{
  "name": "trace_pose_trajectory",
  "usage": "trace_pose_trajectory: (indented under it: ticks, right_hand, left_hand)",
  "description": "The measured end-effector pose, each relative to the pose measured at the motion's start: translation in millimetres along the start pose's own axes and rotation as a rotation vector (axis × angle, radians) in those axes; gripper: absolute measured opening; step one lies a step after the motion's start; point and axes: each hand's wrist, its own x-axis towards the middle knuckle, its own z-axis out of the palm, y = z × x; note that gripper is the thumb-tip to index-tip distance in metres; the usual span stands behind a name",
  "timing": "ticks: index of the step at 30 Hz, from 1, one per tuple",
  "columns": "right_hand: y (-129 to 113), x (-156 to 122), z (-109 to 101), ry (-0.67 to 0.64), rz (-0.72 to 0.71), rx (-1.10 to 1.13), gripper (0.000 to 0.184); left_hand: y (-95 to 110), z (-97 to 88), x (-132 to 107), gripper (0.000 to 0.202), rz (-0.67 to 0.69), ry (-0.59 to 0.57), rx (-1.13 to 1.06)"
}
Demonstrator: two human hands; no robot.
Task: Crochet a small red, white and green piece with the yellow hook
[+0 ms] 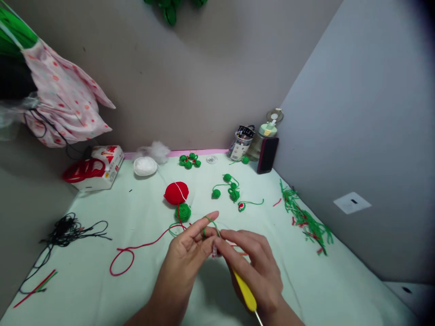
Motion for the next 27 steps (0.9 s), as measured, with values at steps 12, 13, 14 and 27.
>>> trace_pose_trajectory:
  ticks: [12,13,14,27]
  right_hand:
    - [-6.0,-4.0,-6.9,0.122,0.098,0.098,0.05]
    - [-7.7,-1.5,-4.5,0.161,0.159,0.188,0.048]
    - [-9.3,1.2,-2.6,0.181,0.232,0.295,0.046]
    - [2.5,24.8,-5.2,0.215,0.84,1.075,0.012]
  left_hand:
    - [8.5,-0.8,-2.2,0.043,-0.067,-0.184,-0.005]
    - [7.6,-1.1,-2.1,0.043,-0.063,-0.169,0.004]
    - [7.0,-1.4,-2.0,0.043,-0.061,-0.156,0.013]
    - [17.4,-3.3,3.8,0.035,-0.086,-0.039,0.069]
